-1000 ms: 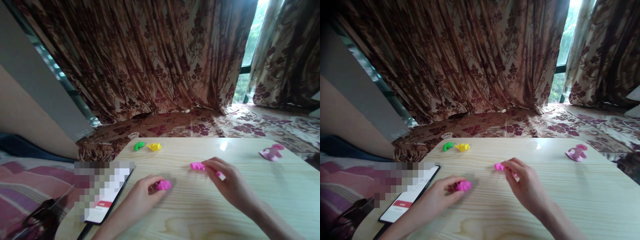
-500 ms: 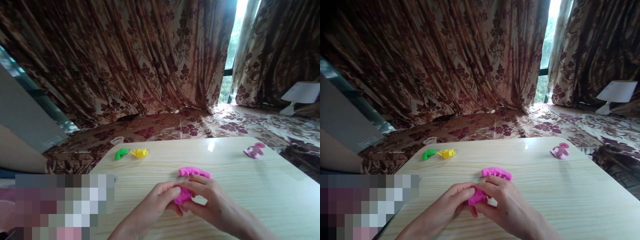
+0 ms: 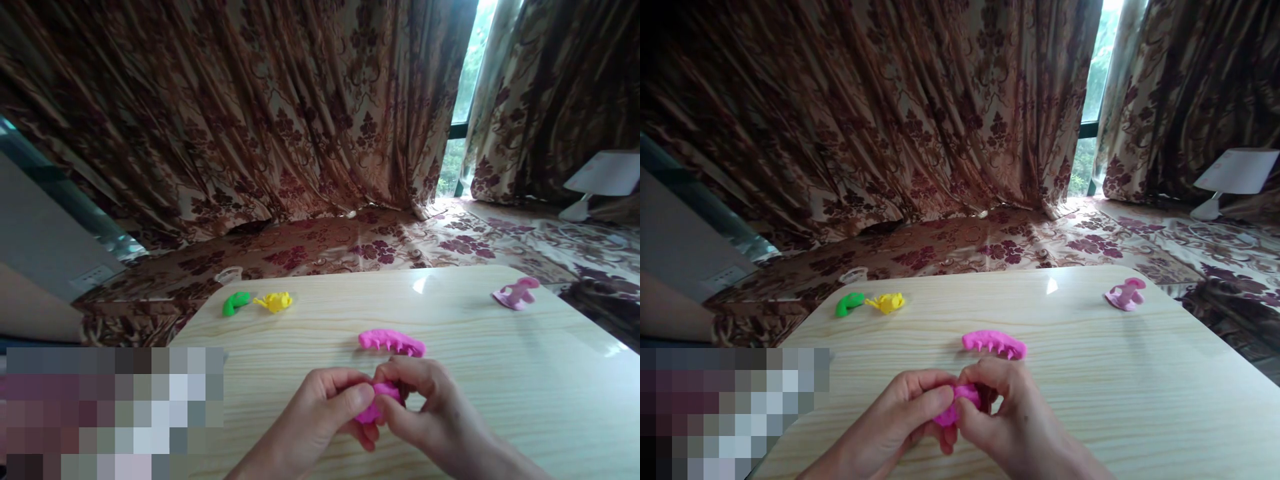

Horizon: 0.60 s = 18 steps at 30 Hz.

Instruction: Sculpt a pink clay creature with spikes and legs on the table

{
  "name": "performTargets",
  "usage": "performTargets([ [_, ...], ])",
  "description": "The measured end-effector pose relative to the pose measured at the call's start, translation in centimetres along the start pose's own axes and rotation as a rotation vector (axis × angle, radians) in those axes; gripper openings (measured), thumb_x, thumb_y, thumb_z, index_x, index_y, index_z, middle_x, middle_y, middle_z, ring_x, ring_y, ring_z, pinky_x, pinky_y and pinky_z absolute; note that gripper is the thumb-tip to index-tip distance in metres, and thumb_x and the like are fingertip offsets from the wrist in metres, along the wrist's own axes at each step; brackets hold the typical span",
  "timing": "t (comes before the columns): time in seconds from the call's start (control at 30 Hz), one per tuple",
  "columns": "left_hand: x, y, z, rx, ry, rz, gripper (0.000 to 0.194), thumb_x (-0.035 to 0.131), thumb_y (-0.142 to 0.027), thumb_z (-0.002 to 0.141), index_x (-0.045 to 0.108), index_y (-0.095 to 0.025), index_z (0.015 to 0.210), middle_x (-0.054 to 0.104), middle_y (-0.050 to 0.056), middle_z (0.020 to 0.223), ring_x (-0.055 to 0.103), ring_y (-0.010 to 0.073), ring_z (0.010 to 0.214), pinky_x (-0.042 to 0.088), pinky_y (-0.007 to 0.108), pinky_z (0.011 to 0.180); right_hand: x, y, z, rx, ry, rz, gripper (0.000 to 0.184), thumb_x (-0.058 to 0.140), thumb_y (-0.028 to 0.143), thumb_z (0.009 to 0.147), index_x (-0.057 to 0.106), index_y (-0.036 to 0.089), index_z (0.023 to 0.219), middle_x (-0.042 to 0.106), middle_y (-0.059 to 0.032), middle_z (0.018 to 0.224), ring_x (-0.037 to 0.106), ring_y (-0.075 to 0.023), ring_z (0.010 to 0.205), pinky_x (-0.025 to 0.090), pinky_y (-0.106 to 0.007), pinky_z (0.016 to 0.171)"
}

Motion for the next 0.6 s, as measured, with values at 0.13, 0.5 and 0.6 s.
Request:
performTargets([
  [0.13, -0.2, 0.0, 0.0, -0.003, -0.057, 0.008, 0.023, 0.059, -0.029, 0.083, 0.070, -0.013, 0.093, 0.064, 0.006, 0.075, 0.056, 0.0130, 0.064, 0.047, 0.029, 0.065, -0.1, 0.0, 0.2, 0.101, 0.006, 0.166, 0.014, 0.052, 0.015, 0.076, 0.054, 0.017, 0.063, 0.048, 0.0033, 0.057, 0.042, -0.0102, 0.054, 0.037, -0.021, 0.052],
  [0.5, -1.6, -0.7, -0.2, 0.117, -0.244, 0.050, 0.016, 0.063, -0.028, 0.078, 0.068, -0.014, 0.084, 0.065, 0.004, 0.070, 0.057, 0.0134, 0.065, 0.047, 0.028, 0.069, -1.1, -0.3, 0.3, 0.086, -0.105, 0.139, 0.009, 0.057, 0.019, 0.077, 0.060, 0.016, 0.070, 0.049, 0.0023, 0.061, 0.042, -0.0105, 0.056, 0.034, -0.022, 0.052],
  [0.6, -1.9, -0.9, -0.2, 0.141, -0.279, 0.033, 0.017, 0.064, -0.028, 0.078, 0.067, -0.014, 0.086, 0.065, 0.003, 0.070, 0.057, 0.0136, 0.067, 0.046, 0.028, 0.070, -1.5, -0.3, 0.4, 0.090, -0.196, 0.189, 0.008, 0.059, 0.022, 0.077, 0.061, 0.015, 0.072, 0.049, 0.0022, 0.060, 0.042, -0.0100, 0.054, 0.034, -0.021, 0.049],
])
Point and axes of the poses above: each hand's wrist, its own z-axis towards the middle knuckle, its own x-axis out of the palm, y = z × x, the point moved 2 cm from there along z, towards the middle knuckle
